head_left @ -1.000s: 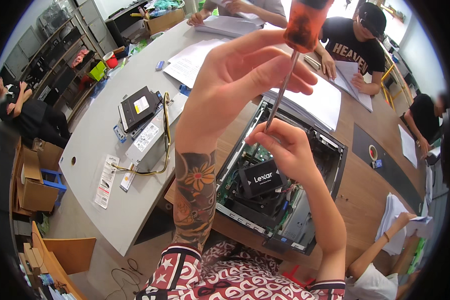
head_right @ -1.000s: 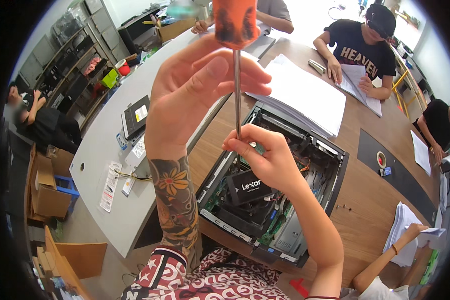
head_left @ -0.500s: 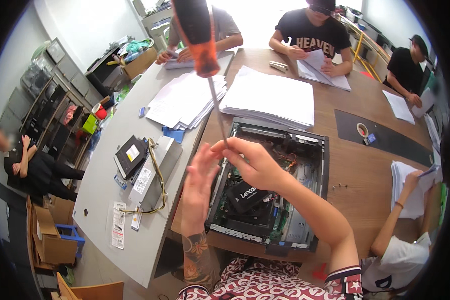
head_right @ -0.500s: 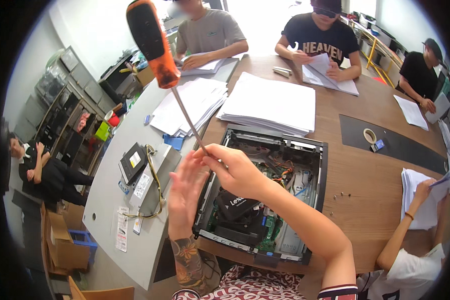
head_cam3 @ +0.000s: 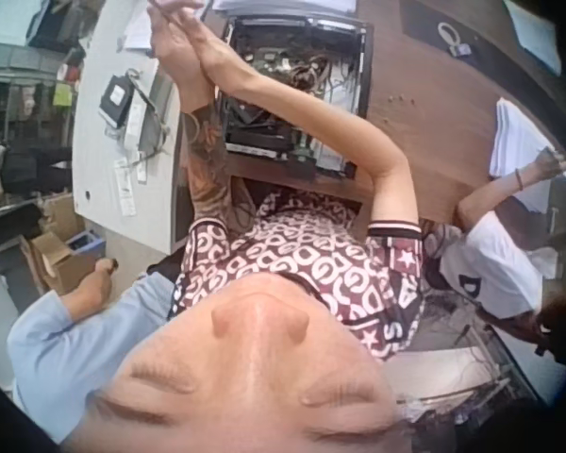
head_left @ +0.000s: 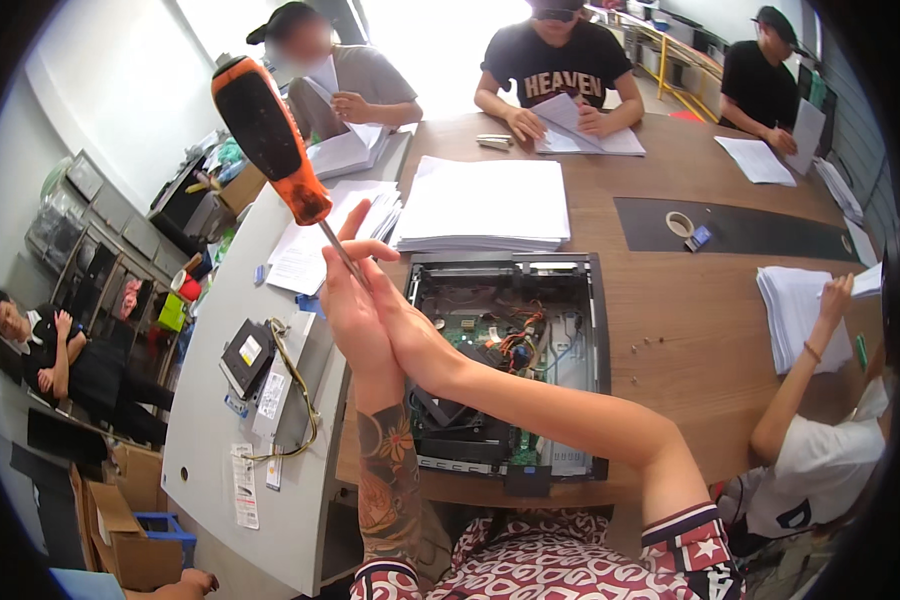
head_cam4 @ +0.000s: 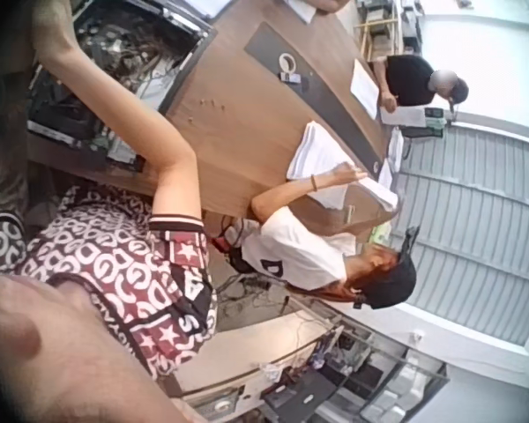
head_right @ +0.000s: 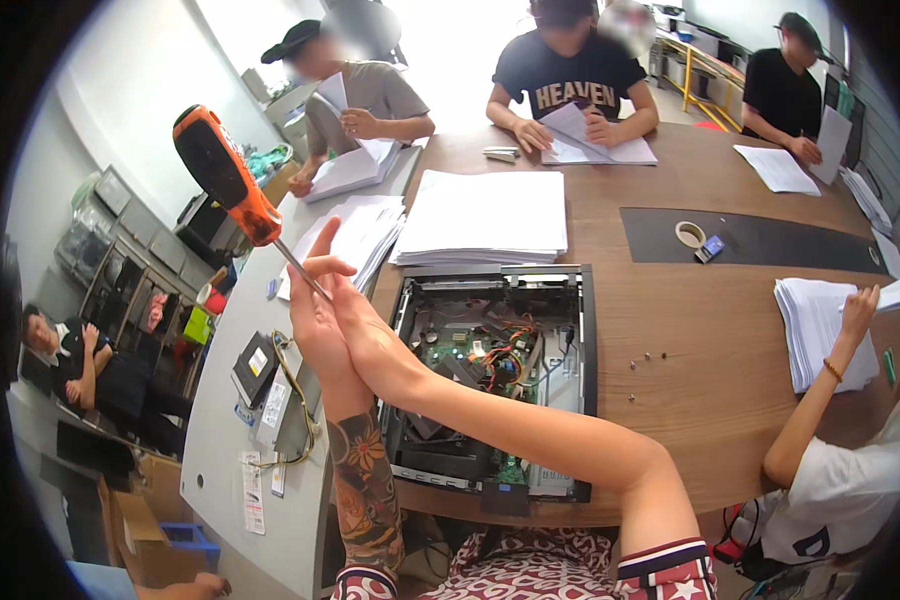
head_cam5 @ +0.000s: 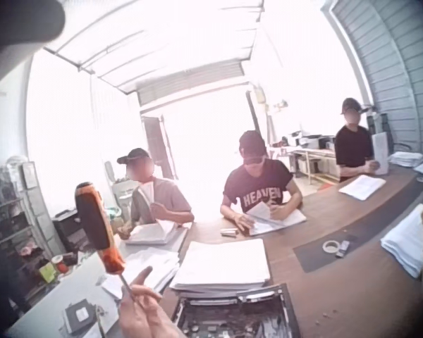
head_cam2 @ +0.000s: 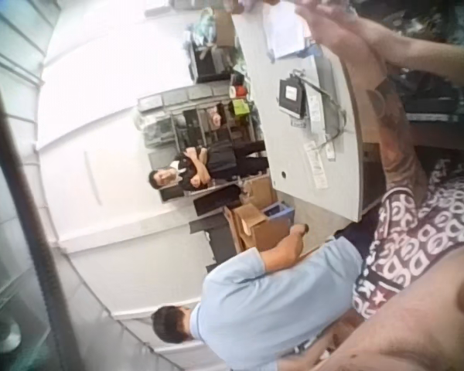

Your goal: The person uses a screwdriver to work on the internal components of an open computer tower while others work at the same table.

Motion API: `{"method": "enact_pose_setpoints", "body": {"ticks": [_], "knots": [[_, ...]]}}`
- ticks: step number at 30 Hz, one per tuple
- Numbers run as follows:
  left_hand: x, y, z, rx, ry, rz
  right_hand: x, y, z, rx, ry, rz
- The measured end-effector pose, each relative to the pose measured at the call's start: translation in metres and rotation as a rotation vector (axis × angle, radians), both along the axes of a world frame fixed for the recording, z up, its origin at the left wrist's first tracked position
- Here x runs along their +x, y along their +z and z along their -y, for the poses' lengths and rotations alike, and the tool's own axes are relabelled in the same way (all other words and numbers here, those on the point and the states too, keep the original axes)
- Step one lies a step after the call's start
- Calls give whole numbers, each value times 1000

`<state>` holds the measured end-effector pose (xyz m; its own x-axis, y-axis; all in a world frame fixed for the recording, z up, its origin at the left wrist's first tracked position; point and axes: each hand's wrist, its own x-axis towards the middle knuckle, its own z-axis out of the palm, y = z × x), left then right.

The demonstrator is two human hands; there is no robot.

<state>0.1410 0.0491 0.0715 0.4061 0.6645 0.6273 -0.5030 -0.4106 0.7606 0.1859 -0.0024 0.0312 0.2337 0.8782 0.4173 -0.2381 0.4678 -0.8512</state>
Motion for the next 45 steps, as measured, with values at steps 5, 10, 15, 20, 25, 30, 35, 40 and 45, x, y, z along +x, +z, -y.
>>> {"method": "enact_pose_setpoints", "body": {"ticks": [5, 10, 15, 20, 25, 30, 35, 40, 45], "knots": [[3, 4, 5, -60, -7, 33, -4, 6, -12, -20, -122, 30], [-13, -6, 21, -86, -95, -34, -8, 10, -18, 41, -142, -68], [-23, -28, 30, -115, -117, 20, 0, 9, -33, -58, -96, -229], [-42, -31, 35, -28, -20, -233, 15, 1, -53, -46, -72, -162], [-46, -17, 39, -102, 100, -230, 16, 2, -48, -30, -134, -72], [-55, -6, 37, -221, 192, -243, 20, 3, -44, -19, -172, 34], [-57, -14, 28, -205, 178, -209, 24, -1, -17, 63, -392, 232], [-50, -13, 31, -215, 189, -215, 31, -3, 3, 150, -432, 315], [-36, -24, 22, -216, 177, -84, 43, 10, 13, 253, -412, 576]]}}
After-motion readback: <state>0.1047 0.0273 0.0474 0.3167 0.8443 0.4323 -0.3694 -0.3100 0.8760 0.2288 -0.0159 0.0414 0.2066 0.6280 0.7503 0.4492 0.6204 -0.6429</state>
